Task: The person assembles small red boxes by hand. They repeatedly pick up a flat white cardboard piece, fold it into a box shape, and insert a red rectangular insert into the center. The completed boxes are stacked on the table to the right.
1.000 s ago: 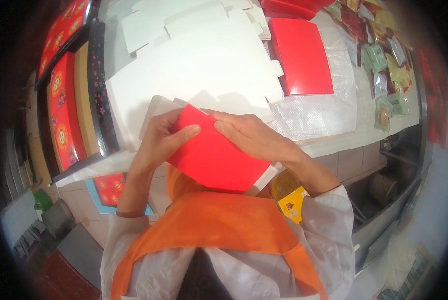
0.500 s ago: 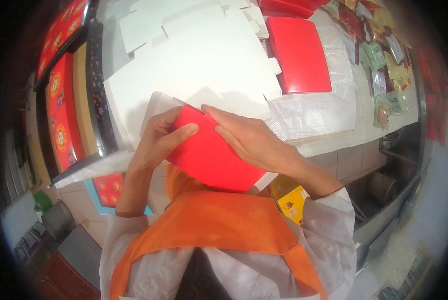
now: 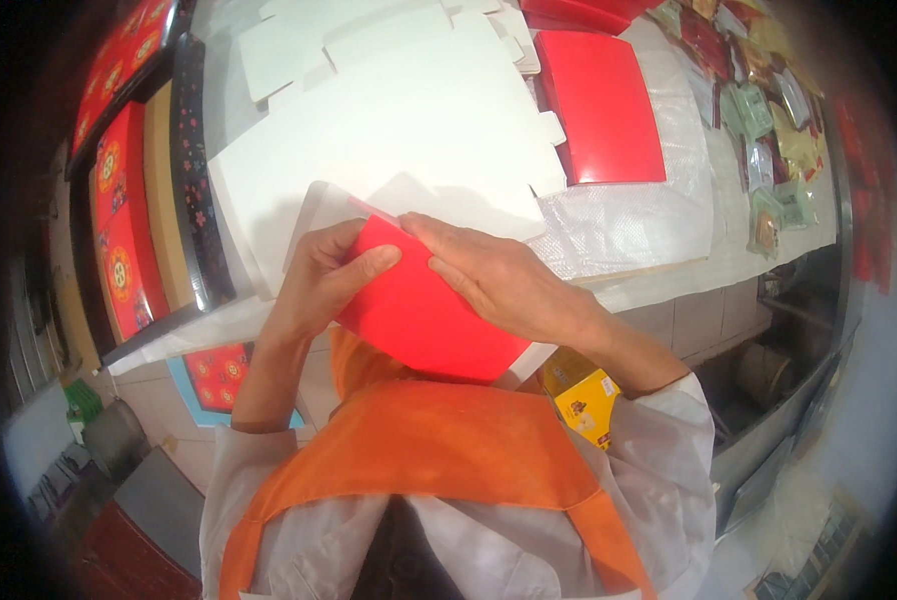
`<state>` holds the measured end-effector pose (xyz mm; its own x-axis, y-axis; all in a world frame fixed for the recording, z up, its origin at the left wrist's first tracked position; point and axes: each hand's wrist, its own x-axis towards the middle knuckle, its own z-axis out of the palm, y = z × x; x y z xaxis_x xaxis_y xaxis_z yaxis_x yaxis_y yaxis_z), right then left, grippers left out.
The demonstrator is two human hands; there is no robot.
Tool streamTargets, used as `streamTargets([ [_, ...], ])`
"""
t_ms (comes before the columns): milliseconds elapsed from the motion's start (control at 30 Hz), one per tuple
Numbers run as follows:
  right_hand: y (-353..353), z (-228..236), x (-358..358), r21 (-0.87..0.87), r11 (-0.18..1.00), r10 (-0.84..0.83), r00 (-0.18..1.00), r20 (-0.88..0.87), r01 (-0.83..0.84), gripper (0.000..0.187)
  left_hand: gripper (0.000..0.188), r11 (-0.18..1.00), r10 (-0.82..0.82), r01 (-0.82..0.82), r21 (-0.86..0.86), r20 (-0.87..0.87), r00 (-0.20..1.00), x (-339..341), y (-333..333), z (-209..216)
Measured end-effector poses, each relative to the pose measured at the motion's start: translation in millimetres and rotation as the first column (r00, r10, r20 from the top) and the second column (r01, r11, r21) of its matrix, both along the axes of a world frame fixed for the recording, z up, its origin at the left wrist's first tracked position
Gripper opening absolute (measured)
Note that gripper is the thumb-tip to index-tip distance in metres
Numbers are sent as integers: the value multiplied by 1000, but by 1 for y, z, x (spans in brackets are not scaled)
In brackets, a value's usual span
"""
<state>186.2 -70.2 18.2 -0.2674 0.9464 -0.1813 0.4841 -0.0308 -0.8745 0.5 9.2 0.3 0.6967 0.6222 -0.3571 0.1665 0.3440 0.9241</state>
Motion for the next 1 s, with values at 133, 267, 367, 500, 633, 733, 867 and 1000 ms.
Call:
streamTargets([
  [133,2,3,6,-126,992,24,998,-66,-32,41,17,999,17,-16,47,-12,1000,1,2,1],
  [267,3,15,26,-197,974,87,986,-142,-114,47,19,994,86,-83,65,-43,995,-9,17,12],
  [367,-3,19,31,-257,958,66,967,-246,-131,54,19,971,84,-64,229,-78,993,-12,33,26],
  [500,-3,14,16,-80,995,-80,964,-253,61,60,16,789,-88,159,593,-147,985,0,69,61],
  [633,17,-12,9,114,916,-334,889,-312,384,61,20,-66,319,-171,983,183,930,27,77,78],
  [733,36,-18,10,79,804,-496,739,-456,589,64,24,338,99,-368,866,356,929,14,28,76],
  [867,57,-20,-2,32,742,-455,538,-709,670,65,29,980,196,-194,-34,266,944,23,-49,16],
  [1000,50,-10,-18,-35,769,-480,540,-691,639,66,34,825,534,-419,-379,279,798,45,-40,-9],
])
